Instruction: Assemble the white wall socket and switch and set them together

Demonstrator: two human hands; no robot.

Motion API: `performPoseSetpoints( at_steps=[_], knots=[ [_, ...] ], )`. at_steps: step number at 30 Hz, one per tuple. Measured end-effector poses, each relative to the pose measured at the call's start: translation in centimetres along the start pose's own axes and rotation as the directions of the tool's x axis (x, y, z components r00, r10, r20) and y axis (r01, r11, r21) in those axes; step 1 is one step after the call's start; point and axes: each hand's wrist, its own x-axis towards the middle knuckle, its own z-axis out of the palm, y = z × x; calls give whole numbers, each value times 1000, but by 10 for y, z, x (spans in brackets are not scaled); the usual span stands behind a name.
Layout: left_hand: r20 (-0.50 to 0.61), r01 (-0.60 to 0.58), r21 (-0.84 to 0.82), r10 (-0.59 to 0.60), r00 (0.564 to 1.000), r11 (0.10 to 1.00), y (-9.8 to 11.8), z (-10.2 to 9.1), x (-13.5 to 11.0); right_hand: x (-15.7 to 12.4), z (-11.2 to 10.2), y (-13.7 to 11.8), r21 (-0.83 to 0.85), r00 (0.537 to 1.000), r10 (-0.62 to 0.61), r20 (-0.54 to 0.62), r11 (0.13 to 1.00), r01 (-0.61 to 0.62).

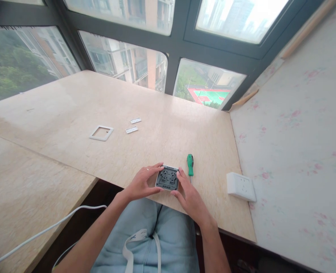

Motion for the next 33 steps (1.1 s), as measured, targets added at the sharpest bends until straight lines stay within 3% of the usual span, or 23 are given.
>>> performPoseSetpoints(
  at_steps=[9, 13, 18, 22, 26, 30, 33],
  knots=[
    [13, 14, 21, -14, 1000, 1000, 2, 2, 3, 1, -6, 1, -71, 998, 48, 31, 996, -46],
    [11, 78, 7, -78, 997, 997, 3, 2, 1, 1, -13, 4, -95, 997, 42, 64, 995, -36],
    [13, 93, -22, -93, 996, 995, 2, 3, 0, 17, -28, 2, -124, 1000, 8, -10, 992, -9],
    [18, 94, -31, -93, 995, 995, 1, 4, 1, 52, -35, -16, -136, 997, -70, 14, 988, 72],
    [31, 95, -20, -94, 995, 995, 3, 3, 2, 103, -24, -51, -74, 979, -196, 59, 977, 200],
    [40, 81, 4, -81, 996, 997, 3, 3, 2, 169, 5, -89, 1, 939, -308, 154, 950, 311],
    [30, 55, -10, -54, 998, 998, 2, 4, 3, 221, 39, -111, -11, 886, -386, 257, 915, 402]
  ],
)
